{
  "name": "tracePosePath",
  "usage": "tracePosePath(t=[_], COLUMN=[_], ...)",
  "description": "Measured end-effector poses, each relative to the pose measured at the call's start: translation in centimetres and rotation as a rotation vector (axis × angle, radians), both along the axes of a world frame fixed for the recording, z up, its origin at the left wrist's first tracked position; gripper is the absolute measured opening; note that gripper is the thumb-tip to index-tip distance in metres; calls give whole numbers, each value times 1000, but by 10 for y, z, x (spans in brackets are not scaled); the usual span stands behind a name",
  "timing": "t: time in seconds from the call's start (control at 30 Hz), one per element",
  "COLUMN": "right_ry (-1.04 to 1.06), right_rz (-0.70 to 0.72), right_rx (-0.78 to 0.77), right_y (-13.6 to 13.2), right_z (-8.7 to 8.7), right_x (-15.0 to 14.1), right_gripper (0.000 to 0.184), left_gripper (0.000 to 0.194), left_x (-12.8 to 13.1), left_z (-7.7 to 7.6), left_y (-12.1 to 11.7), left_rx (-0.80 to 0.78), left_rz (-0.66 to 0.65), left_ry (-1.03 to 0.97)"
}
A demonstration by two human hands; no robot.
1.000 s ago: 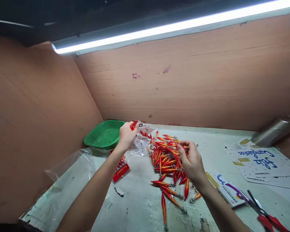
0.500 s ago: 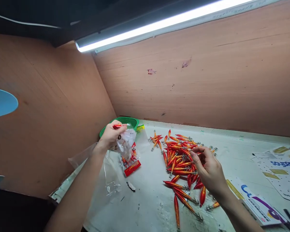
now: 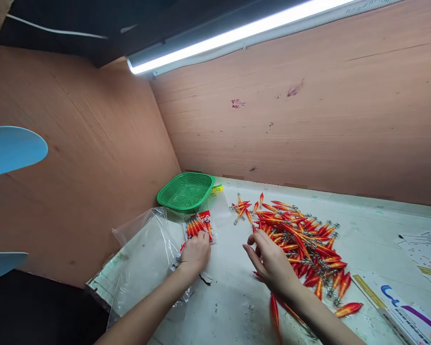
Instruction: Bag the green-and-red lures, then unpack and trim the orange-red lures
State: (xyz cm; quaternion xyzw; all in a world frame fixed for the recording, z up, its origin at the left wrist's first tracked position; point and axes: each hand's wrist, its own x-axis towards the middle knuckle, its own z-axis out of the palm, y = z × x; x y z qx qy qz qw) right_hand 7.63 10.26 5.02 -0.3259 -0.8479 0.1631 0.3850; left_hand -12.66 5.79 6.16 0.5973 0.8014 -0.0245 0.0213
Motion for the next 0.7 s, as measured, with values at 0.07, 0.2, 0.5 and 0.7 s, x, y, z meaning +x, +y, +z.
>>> tracePosePath(t=[0.07,0.2,0.5,0.7], right_ry=[-6,3,-3,10], right_rz=[4,-28,-15,-32], right_rx=[14,24,-5,-6], right_y=[3,8,1,0], right_z=[4,15,12,10], right_x=[6,13,21,24], right_gripper=[16,18,16,17], left_gripper=[22,26,46,18], left_x=[-9,-31,-52,-60], left_z=[19,57,12,3], left_y=[0,0,-2,-11], left_rx=[7,24,-238,-152], left_rz=[-7,25,174,139], left_ry=[47,101,37,48])
